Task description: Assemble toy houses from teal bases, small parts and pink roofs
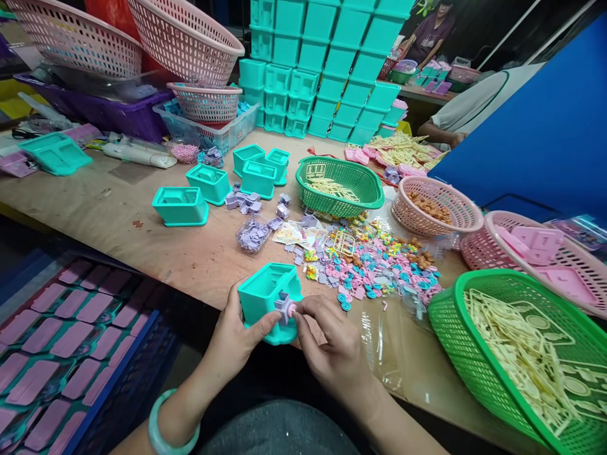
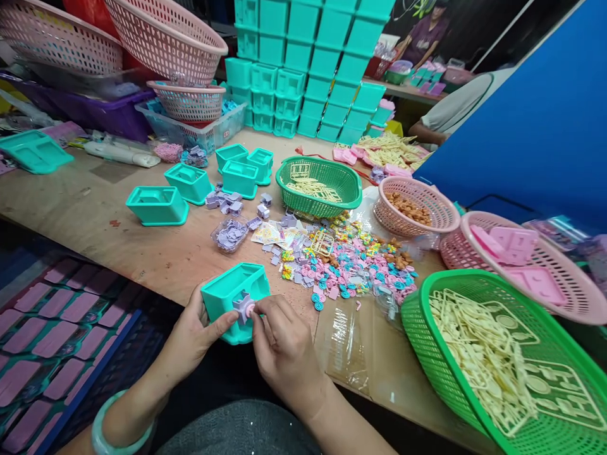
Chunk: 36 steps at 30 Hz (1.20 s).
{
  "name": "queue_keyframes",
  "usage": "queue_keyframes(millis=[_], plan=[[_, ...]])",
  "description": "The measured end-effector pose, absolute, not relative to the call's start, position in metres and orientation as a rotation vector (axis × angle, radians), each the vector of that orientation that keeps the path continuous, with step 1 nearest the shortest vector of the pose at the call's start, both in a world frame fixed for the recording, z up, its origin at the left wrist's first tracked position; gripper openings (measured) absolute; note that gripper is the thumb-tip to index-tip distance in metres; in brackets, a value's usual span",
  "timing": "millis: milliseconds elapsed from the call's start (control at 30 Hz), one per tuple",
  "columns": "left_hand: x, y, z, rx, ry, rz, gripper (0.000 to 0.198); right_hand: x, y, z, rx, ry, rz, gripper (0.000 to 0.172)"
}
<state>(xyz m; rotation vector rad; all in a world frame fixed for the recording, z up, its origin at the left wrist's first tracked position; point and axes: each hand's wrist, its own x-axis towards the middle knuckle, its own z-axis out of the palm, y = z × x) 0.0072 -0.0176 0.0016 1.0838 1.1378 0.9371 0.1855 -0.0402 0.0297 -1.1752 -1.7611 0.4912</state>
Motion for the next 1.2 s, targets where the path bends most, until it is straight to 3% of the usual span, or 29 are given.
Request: queue_keyframes(millis=[267, 500, 633, 833, 1000, 1100, 1200], plan=[[0.003, -0.015, -0.002, 1.140, 1.153, 0.903, 0.054, 0.178, -0.041, 0.029, -1.242, -1.698, 0.495, 0.014], [-0.013, -0.007, -0.011, 0.981, 1.103, 0.997, 0.050, 0.174, -0.043, 0.021, -1.149, -1.667, 0.908, 0.010], [-0.021, 0.003, -0.018, 1.100, 1.114, 1.053, 0.059, 0.212, -0.017, -0.002, -1.281, -1.659, 0.592, 0.013], [-0.022, 0.015, -0.034, 1.316, 0.902, 0.793, 0.076, 0.259, 0.054, -0.031, -1.572, -1.945, 0.208, 0.017], [-0.005, 0.029, -0.026, 1.302, 0.828, 0.681, 0.089, 0.239, 0.118, -0.020, -1.584, -2.288, 0.178, 0.046], [0.003, 0.051, -0.017, 1.350, 1.086, 0.947, 0.058, 0.223, 0.148, -0.014, -1.542, -2.337, 0.179, 0.052], [0.009, 0.082, -0.008, 1.560, 1.437, 1.306, 0.036, 0.209, 0.171, -0.011, -1.492, -2.378, 0.168, 0.040]])
